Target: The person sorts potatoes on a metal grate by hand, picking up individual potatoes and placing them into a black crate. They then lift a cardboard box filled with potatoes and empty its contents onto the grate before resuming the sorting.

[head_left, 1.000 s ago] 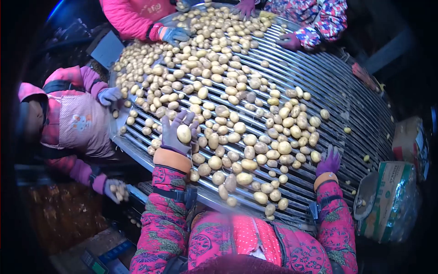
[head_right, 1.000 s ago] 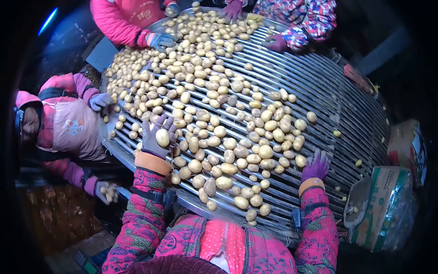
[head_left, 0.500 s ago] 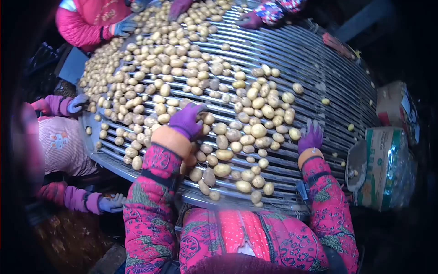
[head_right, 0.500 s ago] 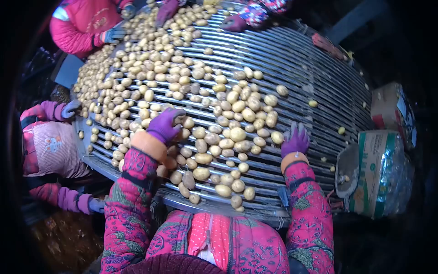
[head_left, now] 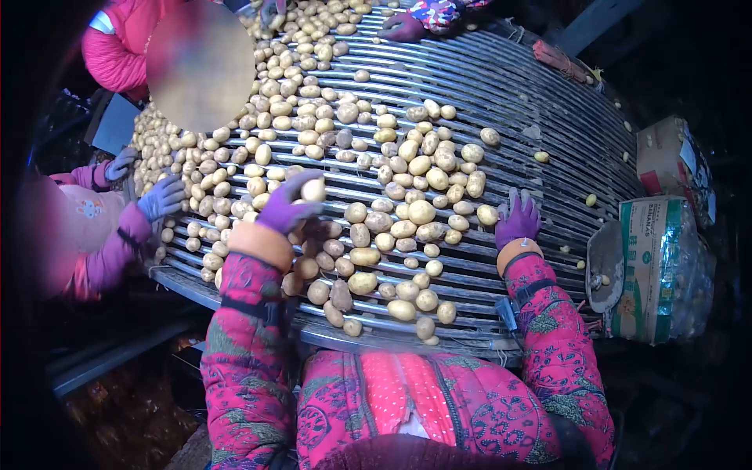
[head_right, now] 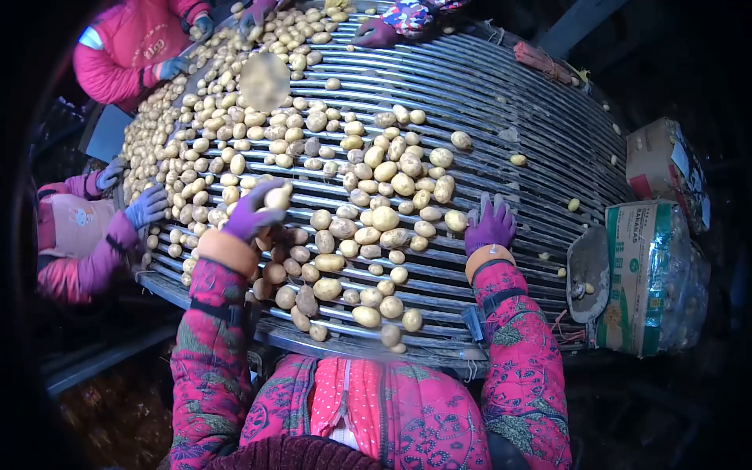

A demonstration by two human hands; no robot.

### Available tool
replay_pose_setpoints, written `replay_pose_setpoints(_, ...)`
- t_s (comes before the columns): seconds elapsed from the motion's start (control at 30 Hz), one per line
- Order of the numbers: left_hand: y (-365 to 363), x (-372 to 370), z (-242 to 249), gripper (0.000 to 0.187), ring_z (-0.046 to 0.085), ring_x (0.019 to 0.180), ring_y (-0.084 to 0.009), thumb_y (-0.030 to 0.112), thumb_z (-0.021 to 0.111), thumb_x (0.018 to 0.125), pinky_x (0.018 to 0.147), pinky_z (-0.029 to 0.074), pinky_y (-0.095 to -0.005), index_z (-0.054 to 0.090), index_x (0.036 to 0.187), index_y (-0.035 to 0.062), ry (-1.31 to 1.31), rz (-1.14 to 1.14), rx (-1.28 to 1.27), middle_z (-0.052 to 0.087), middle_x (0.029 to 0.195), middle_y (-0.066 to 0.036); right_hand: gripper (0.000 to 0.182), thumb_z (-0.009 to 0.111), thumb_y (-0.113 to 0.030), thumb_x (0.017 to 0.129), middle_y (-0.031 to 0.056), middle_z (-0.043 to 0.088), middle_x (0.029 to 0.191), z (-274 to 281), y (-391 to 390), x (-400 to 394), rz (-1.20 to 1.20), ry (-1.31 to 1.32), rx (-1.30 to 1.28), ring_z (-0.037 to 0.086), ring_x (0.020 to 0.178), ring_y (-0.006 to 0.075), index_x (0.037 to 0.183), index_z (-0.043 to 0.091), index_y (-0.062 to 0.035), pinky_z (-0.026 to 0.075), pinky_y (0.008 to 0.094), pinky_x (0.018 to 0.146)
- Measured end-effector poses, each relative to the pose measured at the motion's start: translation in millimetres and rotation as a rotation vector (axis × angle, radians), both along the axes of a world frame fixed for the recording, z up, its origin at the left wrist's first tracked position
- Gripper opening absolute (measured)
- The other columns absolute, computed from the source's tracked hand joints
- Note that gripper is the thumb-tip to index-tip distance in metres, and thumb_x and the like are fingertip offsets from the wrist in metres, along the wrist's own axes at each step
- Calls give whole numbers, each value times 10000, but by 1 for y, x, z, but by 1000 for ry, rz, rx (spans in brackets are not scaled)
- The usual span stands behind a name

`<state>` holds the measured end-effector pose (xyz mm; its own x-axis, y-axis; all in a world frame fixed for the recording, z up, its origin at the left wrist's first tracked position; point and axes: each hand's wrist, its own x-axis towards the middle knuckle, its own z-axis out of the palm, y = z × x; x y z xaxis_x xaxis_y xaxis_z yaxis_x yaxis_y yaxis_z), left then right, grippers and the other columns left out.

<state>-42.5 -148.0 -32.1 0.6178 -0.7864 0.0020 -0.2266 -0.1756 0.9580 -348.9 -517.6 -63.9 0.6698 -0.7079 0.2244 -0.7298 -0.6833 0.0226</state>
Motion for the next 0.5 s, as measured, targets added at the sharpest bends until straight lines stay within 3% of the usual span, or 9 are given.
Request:
replay_pose_setpoints(0.07, 31, -35, 63, 814, 629, 858, -218, 274, 747, 771, 660, 521, -327, 349, 1459, 96, 743, 207, -192, 553, 1286, -167, 516, 597, -316, 873, 104, 433, 1428, -1, -1, -1, 4, -5, -15, 387, 1306, 332, 1361, 492, -184, 281, 496, 1091)
replay_pose_setpoints(0.17, 76, -80, 63, 947, 612, 795, -179, 322, 736, 780, 586, 487, -272, 181, 1528, 153, 821, 317, -460, 434, 1412, -190, 556, 627, -329, 838, 106, 432, 1428, -5, -4, -2, 21, -26, -6, 395, 1301, 334, 1361, 490, -201, 299, 508, 1076)
replay_pose_setpoints(0.23, 96, -118, 70, 897, 607, 780, -168, 312, 716, 803, 589, 492, -269, 206, 1522, 150, 903, 367, -577, 475, 1372, -183, 549, 628, -341, 836, 105, 444, 1421, -7, -9, -5, 25, -39, 46, 395, 1304, 332, 1351, 501, -201, 298, 507, 1079)
replay_pose_setpoints(0.27, 104, -137, 70, 848, 601, 766, -157, 303, 696, 825, 593, 498, -265, 231, 1517, 147, 995, 405, -672, 517, 1331, -177, 535, 634, -309, 838, 147, 474, 1386, -23, -25, -9, 103, -110, -1, 451, 1260, 342, 1338, 513, -162, 345, 490, 1058)
replay_pose_setpoints(0.33, 118, -169, 53, 695, 605, 742, -158, 268, 636, 884, 579, 505, -279, 312, 1485, 139, 1112, 568, -769, 589, 1226, -169, 510, 633, -244, 848, 192, 514, 1319, -24, -44, -2, 92, -331, 290, 523, 1171, 349, 1328, 518, -112, 410, 459, 1007)
replay_pose_setpoints(0.37, 126, -182, 41, 577, 610, 719, -164, 240, 581, 924, 578, 519, -288, 371, 1452, 139, 1136, 534, -800, 622, 1164, -158, 484, 623, -180, 857, 213, 547, 1243, -15, -29, 13, 153, -770, 658, 562, 1096, 341, 1318, 522, -73, 455, 432, 948)
replay_pose_setpoints(0.4, 128, -194, 40, 562, 617, 708, -175, 266, 569, 934, 578, 533, -291, 373, 1443, 128, 1227, 531, -839, 619, 1176, -156, 457, 616, -156, 861, 199, 576, 1174, 22, 2, 30, 305, -589, 456, 571, 1059, 317, 1306, 543, -77, 465, 422, 916)
replay_pose_setpoints(0.5, 128, -218, 27, 584, 608, 752, -216, 356, 558, 938, 565, 522, -309, 364, 1451, 154, 1368, 519, -867, 593, 1235, -153, 396, 619, -213, 854, 187, 627, 1064, 60, 99, 97, 769, -416, 674, 607, 991, 339, 1230, 595, -92, 477, 438, 893)
